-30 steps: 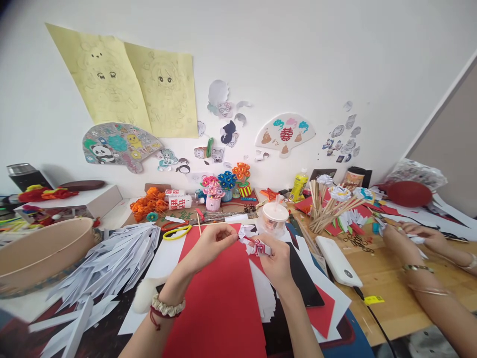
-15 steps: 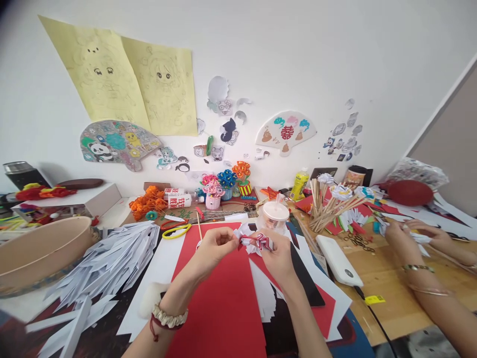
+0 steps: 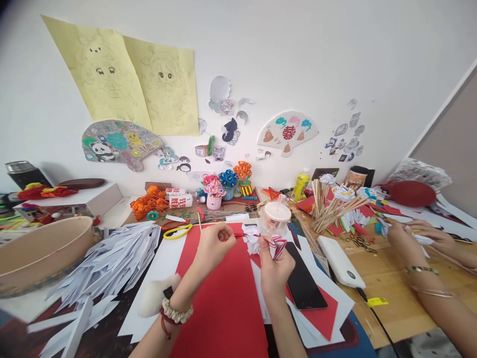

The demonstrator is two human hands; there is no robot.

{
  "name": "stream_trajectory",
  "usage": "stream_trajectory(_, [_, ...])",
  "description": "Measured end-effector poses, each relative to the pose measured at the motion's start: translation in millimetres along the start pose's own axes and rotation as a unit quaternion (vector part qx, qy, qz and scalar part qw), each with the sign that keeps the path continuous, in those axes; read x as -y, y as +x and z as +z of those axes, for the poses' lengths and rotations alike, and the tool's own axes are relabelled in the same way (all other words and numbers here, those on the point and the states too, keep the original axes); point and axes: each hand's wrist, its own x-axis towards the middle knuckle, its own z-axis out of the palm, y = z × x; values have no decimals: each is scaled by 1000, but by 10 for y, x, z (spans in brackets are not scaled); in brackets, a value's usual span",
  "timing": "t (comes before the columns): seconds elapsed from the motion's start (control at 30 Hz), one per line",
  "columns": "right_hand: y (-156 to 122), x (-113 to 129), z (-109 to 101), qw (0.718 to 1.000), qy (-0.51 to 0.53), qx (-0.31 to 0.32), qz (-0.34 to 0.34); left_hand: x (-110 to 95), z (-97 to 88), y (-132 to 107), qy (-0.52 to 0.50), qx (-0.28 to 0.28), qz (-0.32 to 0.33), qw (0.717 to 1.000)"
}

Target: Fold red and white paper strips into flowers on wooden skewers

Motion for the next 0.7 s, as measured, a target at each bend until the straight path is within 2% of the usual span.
stream_trajectory(0.03, [-19,-15,70,995,77,-25,59,4,29,-9,2,-2,-3,1000])
stream_trajectory(0.1, [-8,-39,206,971,180,-28,155,7,70,-28,6,-8,-10,1000])
stream_trajectory(0.2, [71,-86,347,946,220,-53,231,3,93,-34,18,-26,-19,999])
stream_trajectory(0.3, [105,-144,401,943,220,-76,239,10,108,-12,31,-39,-24,998])
stream_trajectory(0.43, [28,-179,419,944,220,-87,231,23,110,15,24,-11,-9,1000])
stream_trajectory(0.6, [-44,-121,383,950,205,-11,235,-8,-99,18,17,41,53,998])
stream_trajectory(0.7, [-24,-68,328,961,171,45,212,-16,-217,-10,31,58,87,994])
